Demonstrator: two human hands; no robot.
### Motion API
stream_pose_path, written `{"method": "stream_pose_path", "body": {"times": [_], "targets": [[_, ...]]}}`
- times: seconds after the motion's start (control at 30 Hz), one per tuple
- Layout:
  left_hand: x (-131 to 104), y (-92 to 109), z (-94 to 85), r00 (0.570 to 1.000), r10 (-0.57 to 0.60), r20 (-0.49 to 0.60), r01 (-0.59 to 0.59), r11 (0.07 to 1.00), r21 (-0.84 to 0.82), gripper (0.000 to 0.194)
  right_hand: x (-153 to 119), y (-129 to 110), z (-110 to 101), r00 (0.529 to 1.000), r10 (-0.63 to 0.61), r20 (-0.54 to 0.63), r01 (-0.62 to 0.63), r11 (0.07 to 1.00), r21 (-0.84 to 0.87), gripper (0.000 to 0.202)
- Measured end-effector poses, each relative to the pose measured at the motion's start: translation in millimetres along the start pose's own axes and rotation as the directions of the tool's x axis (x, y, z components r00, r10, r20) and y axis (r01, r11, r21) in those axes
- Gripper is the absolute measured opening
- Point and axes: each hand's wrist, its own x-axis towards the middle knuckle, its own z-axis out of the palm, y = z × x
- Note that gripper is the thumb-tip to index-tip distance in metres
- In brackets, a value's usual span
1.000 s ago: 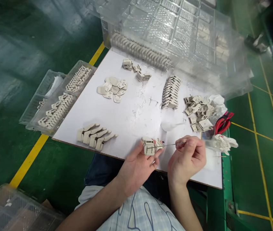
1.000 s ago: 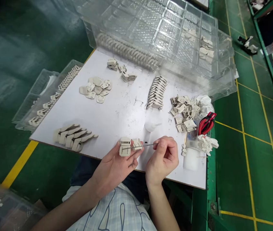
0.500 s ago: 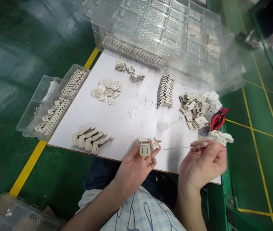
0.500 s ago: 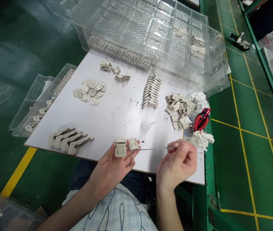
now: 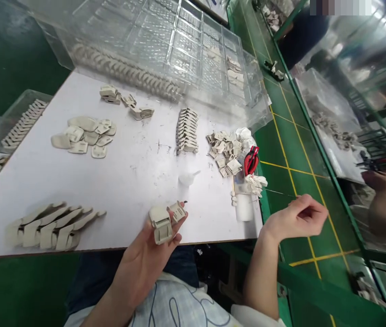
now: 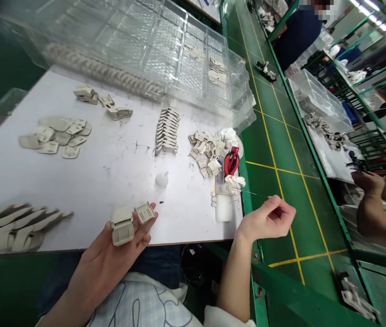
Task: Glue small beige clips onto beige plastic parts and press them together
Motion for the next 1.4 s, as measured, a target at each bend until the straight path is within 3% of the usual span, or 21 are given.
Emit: {"method": "stream_pose_path", "body": {"times": [0.17,0.23,0.27,0.3,0.33,0.37,0.4,0.43,0.47,0.53,0.6,0.67,0.73,0.83,0.93,1.03,1.13,1.4], "targets": [[-6,3,-11.3,0.977,0.06,0.204,-0.11,0.963,0.245,0.036,-6,-9,-3,0.96,0.018,0.281,-0.052,0.992,0.114,0.028],[-8,7,-9.0,0.955,0.062,0.289,-0.159,0.932,0.326,0.042,-20,-28,-12,0.918,0.096,0.386,-0.189,0.959,0.211,0.032],[-9,8,-6.8,0.943,0.055,0.328,-0.176,0.919,0.352,0.045,-30,-40,-19,0.858,0.156,0.489,-0.313,0.914,0.259,0.034],[-10,10,-4.6,0.932,0.051,0.36,-0.193,0.908,0.371,0.047,-43,-54,-27,0.752,0.194,0.63,-0.437,0.863,0.255,0.037],[-11,12,-2.7,0.923,0.048,0.383,-0.207,0.898,0.387,0.048,-56,-68,-34,0.593,0.205,0.779,-0.541,0.818,0.197,0.04],[-12,13,-1.5,0.915,0.043,0.401,-0.22,0.887,0.406,0.05,-70,-81,-42,0.283,0.192,0.94,-0.703,0.708,0.067,0.041],[-13,14,-1.2,0.913,0.044,0.405,-0.232,0.873,0.429,0.05,-82,-92,-48,0.036,0.152,0.988,-0.802,0.594,-0.062,0.042],[-14,15,-1.8,0.914,0.053,0.401,-0.248,0.857,0.452,0.05,-93,-102,-54,-0.149,0.109,0.983,-0.848,0.497,-0.184,0.042],[-15,16,-3.0,0.917,0.068,0.393,-0.264,0.842,0.47,0.051,-101,-108,-58,-0.286,0.063,0.956,-0.868,0.407,-0.287,0.041],[-17,19,-6.4,0.916,0.07,0.394,-0.273,0.829,0.488,0.052,-110,-115,-61,-0.411,0.022,0.911,-0.867,0.298,-0.399,0.039],[-18,21,-8.7,0.91,0.046,0.413,-0.261,0.837,0.481,0.054,-111,-114,-60,-0.484,0.005,0.875,-0.847,0.248,-0.47,0.04],[-18,21,-8.6,0.903,0.035,0.427,-0.252,0.85,0.462,0.055,-108,-111,-55,-0.505,0.002,0.863,-0.839,0.236,-0.491,0.046],[-16,20,-7.0,0.914,0.074,0.398,-0.257,0.865,0.43,0.051,-105,-109,-51,-0.437,0.03,0.899,-0.866,0.257,-0.43,0.051],[-13,17,-5.0,0.931,0.259,0.258,-0.336,0.885,0.323,0.04,-104,-107,-50,-0.205,0.102,0.973,-0.898,0.375,-0.228,0.049],[-11,14,-5.1,0.919,0.382,0.098,-0.394,0.887,0.242,0.034,-108,-109,-53,0.027,0.087,0.996,-0.82,0.572,-0.028,0.034],[-10,13,-4.5,0.921,0.387,0.055,-0.388,0.89,0.238,0.036,-115,-115,-56,0.139,-0.016,0.99,-0.7,0.705,0.109,0.029],[-11,12,-3.0,0.914,0.403,0.047,-0.401,0.879,0.258,0.038,-118,-122,-57,0.172,-0.092,0.981,-0.627,0.758,0.181,0.031],[-8,11,-4.9,0.899,0.433,0.064,-0.43,0.847,0.313,0.043,-116,-124,-56,0.134,-0.132,0.982,-0.599,0.779,0.187,0.031]]}}
